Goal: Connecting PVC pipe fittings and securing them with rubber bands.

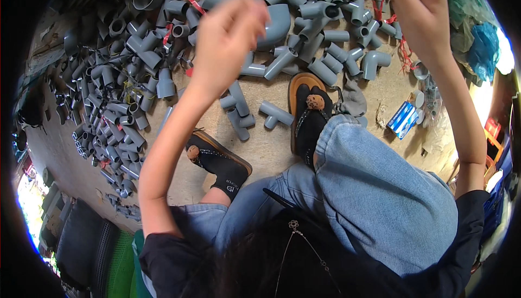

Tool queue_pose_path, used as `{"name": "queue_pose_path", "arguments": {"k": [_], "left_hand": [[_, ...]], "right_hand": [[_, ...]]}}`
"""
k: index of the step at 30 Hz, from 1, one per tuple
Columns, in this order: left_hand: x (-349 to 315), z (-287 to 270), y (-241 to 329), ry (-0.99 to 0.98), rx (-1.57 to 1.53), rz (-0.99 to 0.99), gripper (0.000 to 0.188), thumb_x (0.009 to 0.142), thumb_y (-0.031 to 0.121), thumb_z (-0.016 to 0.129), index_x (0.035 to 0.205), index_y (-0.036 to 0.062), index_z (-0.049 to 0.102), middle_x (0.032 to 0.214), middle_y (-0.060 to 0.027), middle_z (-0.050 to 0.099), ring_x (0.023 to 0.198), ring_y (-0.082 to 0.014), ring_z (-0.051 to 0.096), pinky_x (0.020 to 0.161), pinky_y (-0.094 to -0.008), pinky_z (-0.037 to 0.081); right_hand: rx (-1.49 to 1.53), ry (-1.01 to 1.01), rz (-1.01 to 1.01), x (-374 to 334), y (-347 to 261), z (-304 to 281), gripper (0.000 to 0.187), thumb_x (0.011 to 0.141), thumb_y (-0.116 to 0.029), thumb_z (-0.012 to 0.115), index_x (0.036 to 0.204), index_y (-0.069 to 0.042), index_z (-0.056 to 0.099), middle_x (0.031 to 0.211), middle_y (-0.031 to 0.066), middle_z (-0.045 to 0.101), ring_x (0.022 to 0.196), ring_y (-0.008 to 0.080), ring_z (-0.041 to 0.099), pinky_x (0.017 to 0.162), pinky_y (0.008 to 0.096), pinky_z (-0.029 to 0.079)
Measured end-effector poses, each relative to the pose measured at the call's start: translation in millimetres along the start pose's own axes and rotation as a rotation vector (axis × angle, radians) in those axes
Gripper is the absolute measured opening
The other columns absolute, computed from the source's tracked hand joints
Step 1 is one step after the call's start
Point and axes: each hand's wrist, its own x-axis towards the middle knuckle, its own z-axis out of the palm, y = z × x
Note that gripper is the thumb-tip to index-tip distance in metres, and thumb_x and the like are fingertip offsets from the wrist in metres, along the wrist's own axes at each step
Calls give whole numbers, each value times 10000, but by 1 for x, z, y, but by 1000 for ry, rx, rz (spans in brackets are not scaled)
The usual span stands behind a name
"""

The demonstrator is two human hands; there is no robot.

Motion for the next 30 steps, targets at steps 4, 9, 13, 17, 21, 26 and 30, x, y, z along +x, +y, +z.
{"name": "queue_pose_path", "arguments": {"k": [4, 9, 13, 17, 21, 26, 30], "left_hand": [[-61, 23, -73, -657, 586, 189, 256, 734, 159, 634, 955, 35, 599, 905, -126, 599, 914, -277, 574, 790, -387, 462], [-100, 55, -124, -784, 933, 413, 326, 659, 171, 703, 909, 16, 562, 847, -101, 543, 929, -273, 516, 788, -355, 408], [-74, 43, -102, -540, 485, 268, 274, 765, 180, 616, 954, -13, 570, 815, -113, 573, 800, -260, 552, 736, -327, 430], [-38, 17, -50, -305, -743, -464, 443, 895, 324, 394, 1082, -58, 518, 779, -55, 553, 666, -114, 519, 569, -241, 440], [-22, 10, -17, -382, -1116, -523, 557, 903, 396, 287, 1163, -66, 456, 790, -43, 504, 603, -107, 459, 476, -233, 387], [-22, 15, 0, -300, -828, -479, 583, 931, 399, 211, 1169, -83, 438, 758, -45, 468, 573, -109, 433, 452, -217, 363], [-24, 17, 5, -269, -494, -396, 618, 928, 435, 205, 1183, -71, 450, 759, -37, 486, 566, -94, 431, 461, -209, 367]], "right_hand": [[-191, -138, 171, 0, -12, -20, 155, 915, -54, 495, 1007, 19, 595, 726, 34, 585, 557, 37, 417, 506, 171, 360], [-73, -86, 510, -6, -19, -8, 119, 889, -61, 546, 938, 37, 593, 690, 2, 557, 575, 28, 456, 521, 160, 374], [-55, -56, 579, -7, -22, -13, 85, 849, -48, 604, 900, 19, 596, 712, 7, 579, 605, 26, 512, 522, 152, 385], [-151, -145, 594, -4, -26, -12, 90, 839, -35, 610, 902, 28, 598, 739, 16, 604, 588, 19, 521, 501, 149, 385], [-476, -274, 232, 3, -30, -7, 49, 763, 4, 644, 807, 7, 623, 683, 13, 587, 529, 29, 498, 441, 171, 359], [-692, -439, -9, 16, -27, -10, 77, 681, 12, 656, 733, -29, 618, 659, 29, 562, 493, 83, 504, 429, 203, 376], [-667, -560, -91, 14, -19, -16, 93, 674, -2, 660, 748, -38, 615, 671, 31, 561, 499, 104, 522, 439, 214, 403]]}}
